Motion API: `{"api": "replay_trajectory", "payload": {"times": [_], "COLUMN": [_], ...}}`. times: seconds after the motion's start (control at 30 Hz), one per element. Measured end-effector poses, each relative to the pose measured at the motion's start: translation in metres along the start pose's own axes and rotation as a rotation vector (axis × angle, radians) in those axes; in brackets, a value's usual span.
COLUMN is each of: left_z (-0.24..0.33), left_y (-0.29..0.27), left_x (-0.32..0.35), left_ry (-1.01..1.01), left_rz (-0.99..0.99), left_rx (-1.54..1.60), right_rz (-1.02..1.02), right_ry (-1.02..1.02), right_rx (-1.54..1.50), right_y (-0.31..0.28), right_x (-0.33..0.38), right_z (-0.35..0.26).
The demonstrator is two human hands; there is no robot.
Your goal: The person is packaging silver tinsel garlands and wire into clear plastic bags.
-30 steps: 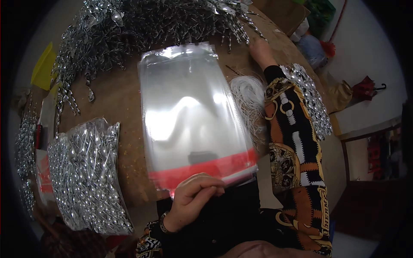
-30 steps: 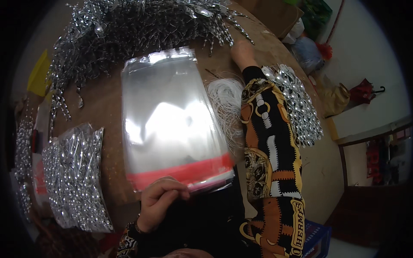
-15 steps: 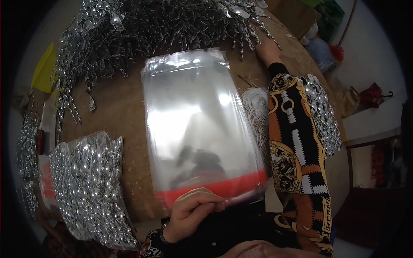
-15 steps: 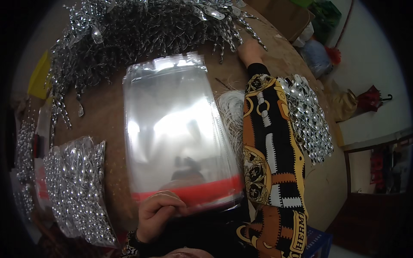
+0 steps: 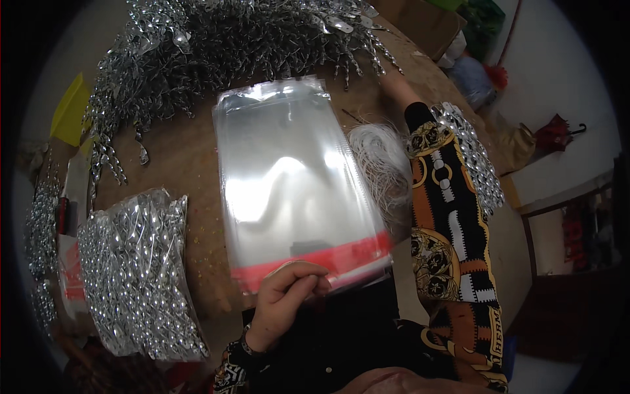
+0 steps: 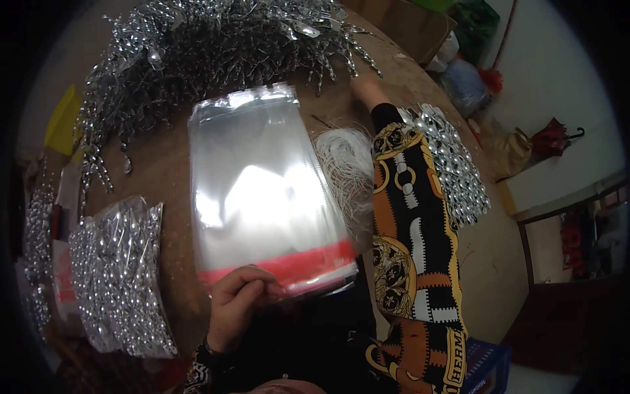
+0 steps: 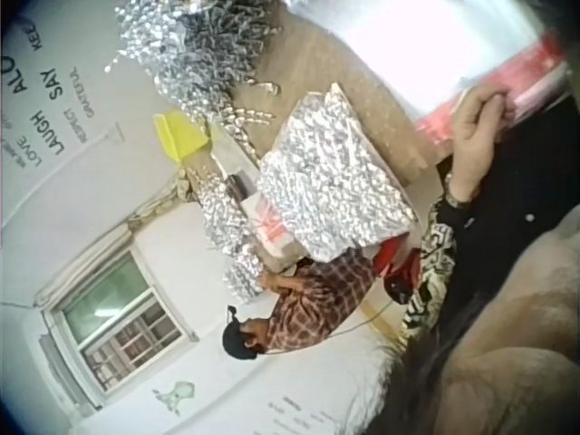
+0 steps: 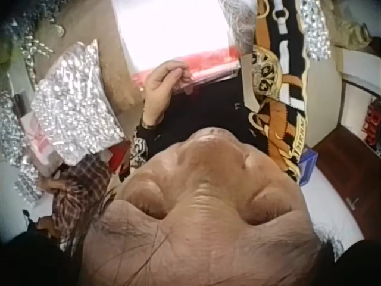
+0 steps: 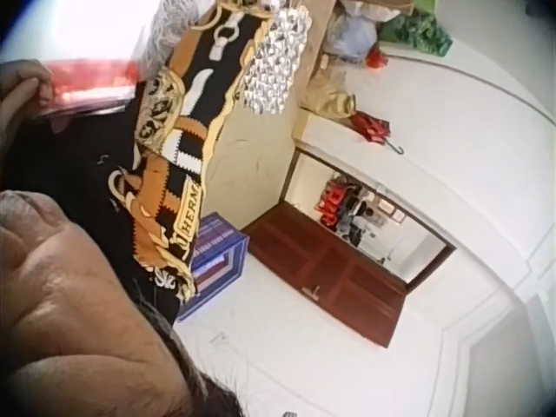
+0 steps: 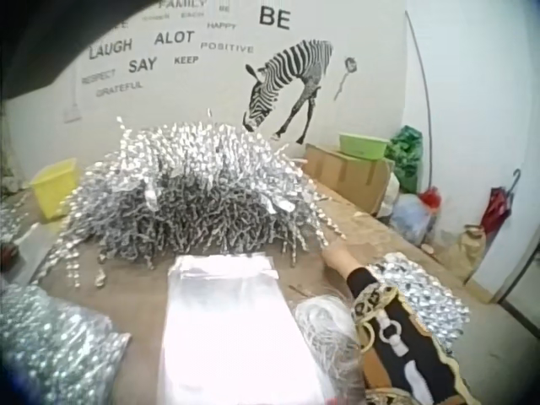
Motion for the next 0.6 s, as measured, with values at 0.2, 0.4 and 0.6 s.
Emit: {"api": "replay_trajectory", "payload": {"times": [0.2,0.4,0.6], "left_z": [-0.006,-0.01,-0.012], "left_y": [0.007,0.011,0.014], "left_x": [0.013,0.014,0.012], "left_ry": [-0.008,0.028,0.075], "left_rz": [-0.06,-0.055,-0.032], "left_rx": [0.029,0.107,0.141], "right_rz": [-0.422,-0.481,-0.5], "right_ry": [0.322,0.403,0.258], "right_rx": [-0.854,-1.289,-1.33], "right_y": [-0.009,-0.034,-0.036], "right_x": [0.064,0.149,0.252], "right_z": [0.012,-0.005,-0.011]}}
Point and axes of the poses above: each hand's wrist, its own x-axis away from the middle knuckle, its own y-axis out of the palm, z = x × y, the point moved 4 cm from there along -x, towards the middle knuckle, and after that the axes turned 3 degrees about y, right-handed, at the moved point
